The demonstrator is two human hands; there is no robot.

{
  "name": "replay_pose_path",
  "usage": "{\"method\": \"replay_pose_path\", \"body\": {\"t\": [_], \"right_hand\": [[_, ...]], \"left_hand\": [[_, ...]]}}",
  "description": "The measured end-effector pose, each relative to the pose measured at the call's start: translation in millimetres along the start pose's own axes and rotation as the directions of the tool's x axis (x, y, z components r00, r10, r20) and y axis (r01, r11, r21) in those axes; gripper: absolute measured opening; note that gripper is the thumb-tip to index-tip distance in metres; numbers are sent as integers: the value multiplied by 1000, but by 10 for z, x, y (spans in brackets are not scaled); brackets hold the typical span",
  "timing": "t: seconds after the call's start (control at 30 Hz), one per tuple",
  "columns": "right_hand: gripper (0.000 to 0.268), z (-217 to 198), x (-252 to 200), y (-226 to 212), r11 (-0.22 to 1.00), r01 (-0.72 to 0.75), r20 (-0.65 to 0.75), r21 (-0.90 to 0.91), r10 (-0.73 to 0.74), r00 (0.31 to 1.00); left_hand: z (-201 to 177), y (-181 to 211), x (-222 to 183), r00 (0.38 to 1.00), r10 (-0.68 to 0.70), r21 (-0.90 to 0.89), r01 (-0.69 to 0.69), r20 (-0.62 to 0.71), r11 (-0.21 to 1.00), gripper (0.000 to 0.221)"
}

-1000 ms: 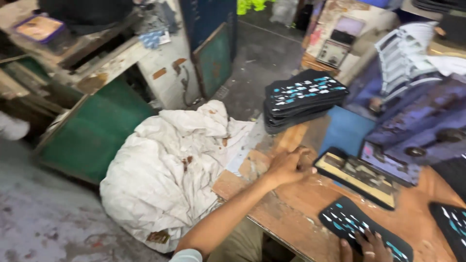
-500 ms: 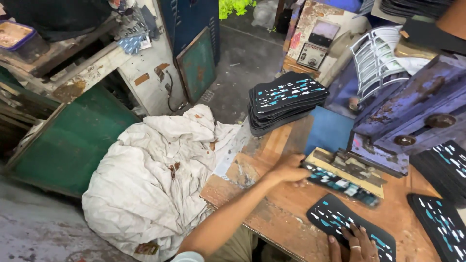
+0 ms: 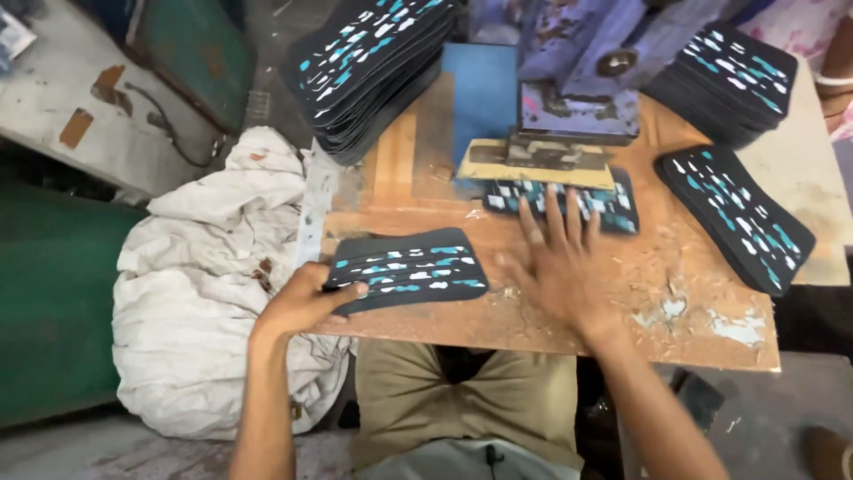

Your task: Stamping patterns onto material pieces using a manual press.

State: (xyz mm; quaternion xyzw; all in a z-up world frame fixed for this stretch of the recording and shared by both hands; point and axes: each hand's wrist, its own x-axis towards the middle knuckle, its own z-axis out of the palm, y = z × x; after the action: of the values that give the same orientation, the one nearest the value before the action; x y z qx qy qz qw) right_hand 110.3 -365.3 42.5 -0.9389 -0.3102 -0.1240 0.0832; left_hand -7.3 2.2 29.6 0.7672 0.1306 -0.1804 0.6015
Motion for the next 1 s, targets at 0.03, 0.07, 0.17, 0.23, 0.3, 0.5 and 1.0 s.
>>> {"method": "replay_pose_path", "body": {"t": [0.03,0.07,0.17,0.23,0.3,0.5,1.0], "right_hand": [[84,108,214,102,1000,17,-9,-21,-17,1000],[84,75,331,66,1000,13,-15,-29,-13,1000],[74,7,574,-92,999,33,25,-40,-32,999],[75,-8,495,-246,995,88,-20,-37,-89,996],[74,67,488,-299,997,72,-23,-26,-72,997],[71,-18,483,-396,998,19,3,63,-19,1000],[60,-267,-651,-549,987,-75,-33,140,80,996]], "left_hand": [[46,159,34,999,-41,-25,41,12,999,25],[62,171,64,999,-31,-23,31,17,999,25],[62,75,181,995,-56,-92,64,83,994,24],[81,-196,255,972,218,-51,-214,83,975,26],[116,-64,209,981,189,33,-191,49,981,27],[121,-20,218,977,213,113,-211,-1,971,28],[144,56,71,970,245,143,-241,-8,960,25]]}}
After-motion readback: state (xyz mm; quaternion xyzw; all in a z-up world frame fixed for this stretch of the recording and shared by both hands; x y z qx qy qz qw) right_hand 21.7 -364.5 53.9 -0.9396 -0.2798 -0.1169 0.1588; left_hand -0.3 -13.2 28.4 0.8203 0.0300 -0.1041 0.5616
